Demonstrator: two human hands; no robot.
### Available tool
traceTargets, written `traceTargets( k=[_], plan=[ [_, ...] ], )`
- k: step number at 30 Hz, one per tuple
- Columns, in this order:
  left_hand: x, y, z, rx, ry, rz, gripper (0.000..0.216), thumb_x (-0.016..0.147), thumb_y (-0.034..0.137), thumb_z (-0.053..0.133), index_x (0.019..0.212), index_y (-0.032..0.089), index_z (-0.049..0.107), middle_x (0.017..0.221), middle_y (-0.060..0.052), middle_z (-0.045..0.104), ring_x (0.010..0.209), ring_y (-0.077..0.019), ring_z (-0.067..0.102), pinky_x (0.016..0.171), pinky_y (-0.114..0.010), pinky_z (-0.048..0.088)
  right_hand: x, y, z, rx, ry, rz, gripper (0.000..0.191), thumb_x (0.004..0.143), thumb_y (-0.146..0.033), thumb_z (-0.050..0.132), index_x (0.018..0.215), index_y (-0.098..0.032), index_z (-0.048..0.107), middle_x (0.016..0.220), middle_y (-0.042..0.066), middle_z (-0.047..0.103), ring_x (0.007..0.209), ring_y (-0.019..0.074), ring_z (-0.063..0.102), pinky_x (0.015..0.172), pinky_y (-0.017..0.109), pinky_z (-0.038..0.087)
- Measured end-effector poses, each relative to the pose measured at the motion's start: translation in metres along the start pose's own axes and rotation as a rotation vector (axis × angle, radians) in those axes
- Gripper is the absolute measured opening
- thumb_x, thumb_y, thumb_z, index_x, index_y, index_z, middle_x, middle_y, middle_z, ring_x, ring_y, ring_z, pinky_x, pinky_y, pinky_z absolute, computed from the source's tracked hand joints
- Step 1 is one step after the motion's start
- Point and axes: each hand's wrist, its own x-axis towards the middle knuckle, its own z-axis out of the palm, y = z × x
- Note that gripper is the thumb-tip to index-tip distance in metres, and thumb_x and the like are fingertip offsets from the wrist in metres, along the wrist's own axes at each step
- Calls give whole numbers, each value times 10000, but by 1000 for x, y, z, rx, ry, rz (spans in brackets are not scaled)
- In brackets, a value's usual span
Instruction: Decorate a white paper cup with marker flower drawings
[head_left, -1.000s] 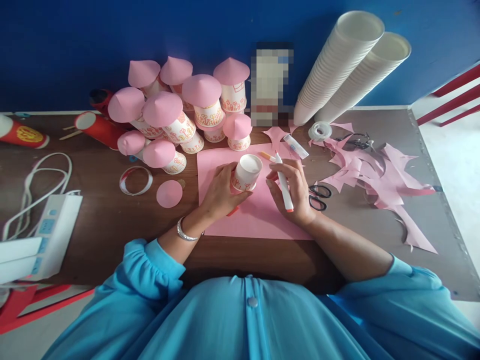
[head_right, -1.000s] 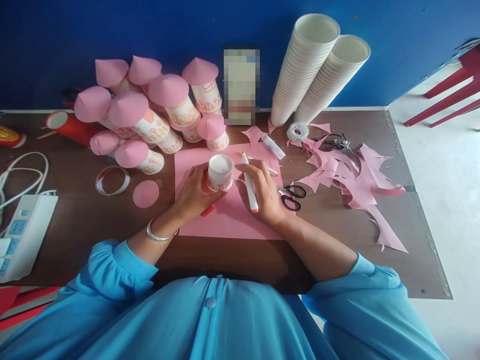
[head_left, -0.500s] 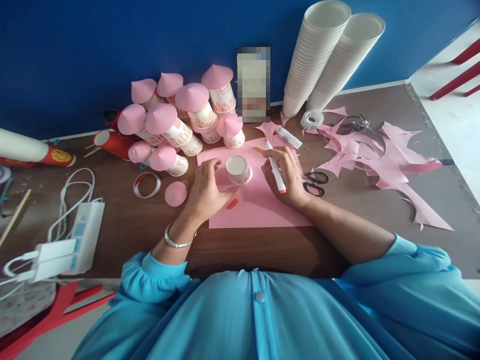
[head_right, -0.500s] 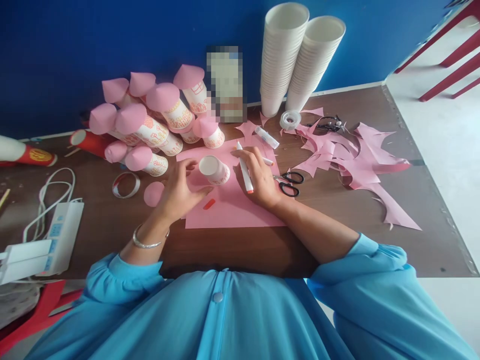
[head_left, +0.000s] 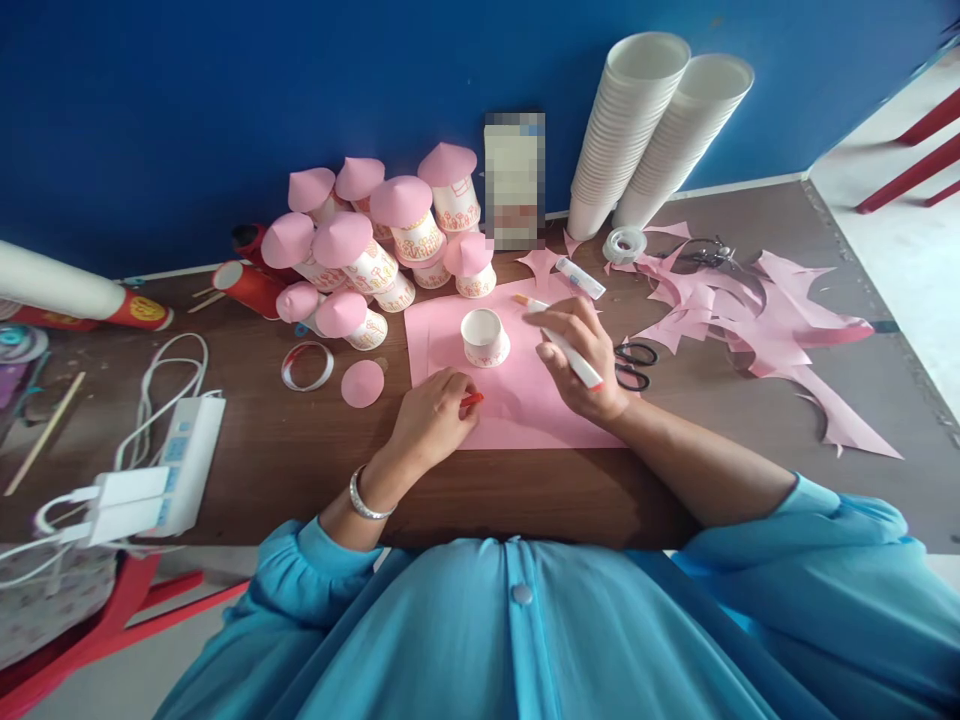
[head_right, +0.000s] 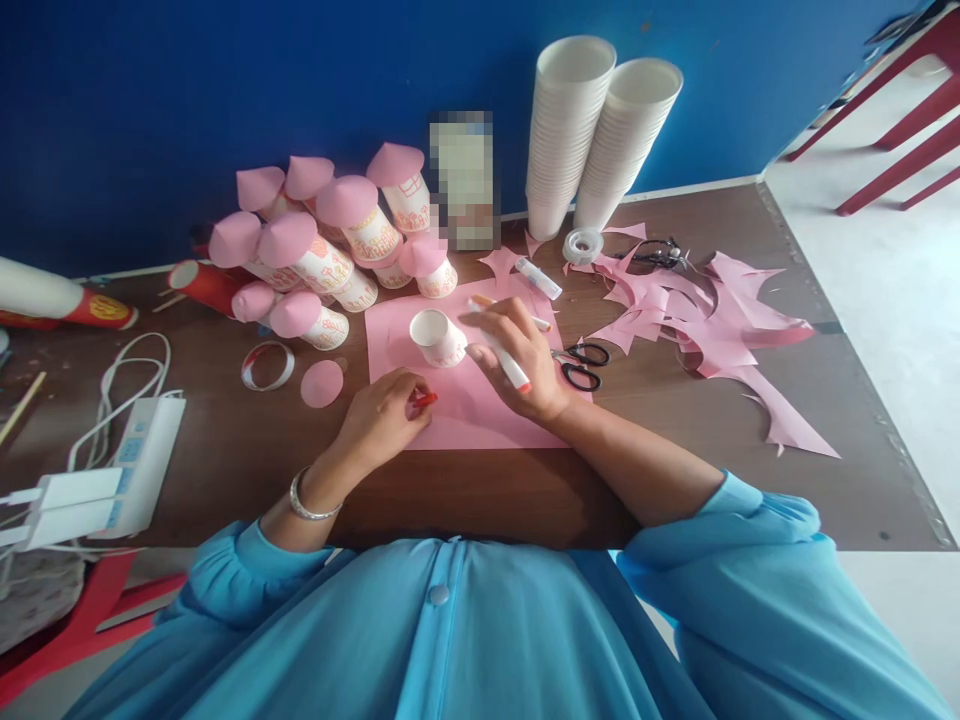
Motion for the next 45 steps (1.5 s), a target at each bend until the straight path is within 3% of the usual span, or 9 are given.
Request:
traceTargets(
  k=[2, 6, 10, 16, 24, 29, 33, 39, 45],
  plan=[
    [2, -2, -1, -126, 65, -5, 145, 865, 121, 751, 899, 208, 640, 845, 2, 746, 746, -169, 713, 649, -281, 549, 2, -10, -4, 78, -82, 46, 286, 1100, -429, 530, 1006, -260, 740, 926, 54, 727, 848, 221, 694, 820, 392, 566],
    [7, -3, -3, -357, 198, 24, 141, 893, 136, 756, 962, 213, 659, 882, 17, 781, 785, -134, 734, 765, -259, 603, 0, -21, -3, 305, -130, 351, 310, 1047, -471, 628, 850, -232, 641, 685, -12, 651, 573, 144, 589, 575, 314, 480],
    [10, 0, -2, -403, 270, 55, 175, 888, 102, 752, 988, 214, 662, 915, 8, 793, 836, -138, 753, 817, -270, 621, -4, -23, 3, 383, -178, 515, 380, 1011, -526, 661, 779, -238, 576, 655, -21, 616, 550, 134, 548, 530, 304, 430],
    [8, 3, -2, -452, 247, 67, 223, 874, 64, 754, 1003, 217, 657, 914, 11, 790, 847, -136, 759, 829, -266, 624, -4, -25, 6, 359, -263, 453, 348, 1029, -469, 639, 783, -231, 582, 660, -24, 622, 600, 131, 557, 617, 304, 463],
    [4, 7, 0, -423, 219, 90, 195, 899, 72, 712, 999, 221, 638, 933, -11, 773, 902, -166, 761, 846, -304, 635, -9, -21, 13, 361, -430, 483, 215, 1012, -328, 629, 831, -214, 609, 657, -38, 624, 589, 117, 562, 600, 267, 452],
    [0, 3, 3, -456, 203, 72, 155, 921, 111, 716, 994, 222, 636, 931, -13, 775, 892, -164, 763, 831, -306, 636, -7, -19, 11, 392, -505, 500, 296, 1000, -488, 697, 918, -210, 642, 752, -10, 690, 616, 121, 587, 570, 252, 453],
    [1, 0, 2, -469, 205, 58, 149, 923, 142, 755, 998, 221, 653, 933, -11, 780, 898, -163, 763, 828, -305, 637, 1, -20, 1, 414, -396, 477, 477, 900, -667, 779, 957, -206, 670, 832, 30, 708, 703, 162, 625, 618, 291, 493],
    [0, 0, 4, -471, 259, 85, 171, 914, 150, 794, 1000, 217, 662, 918, -3, 787, 879, -150, 765, 844, -295, 642, 2, -21, 1, 422, -388, 536, 442, 986, -581, 715, 760, -209, 632, 648, -27, 597, 604, 126, 524, 584, 289, 419],
    [-1, 0, 6, -468, 273, 109, 150, 931, 154, 782, 993, 223, 664, 915, -5, 796, 867, -153, 777, 825, -305, 651, -4, -17, 6, 413, -387, 543, 411, 991, -543, 710, 758, -220, 611, 629, -39, 590, 597, 127, 520, 572, 282, 404]
  ],
)
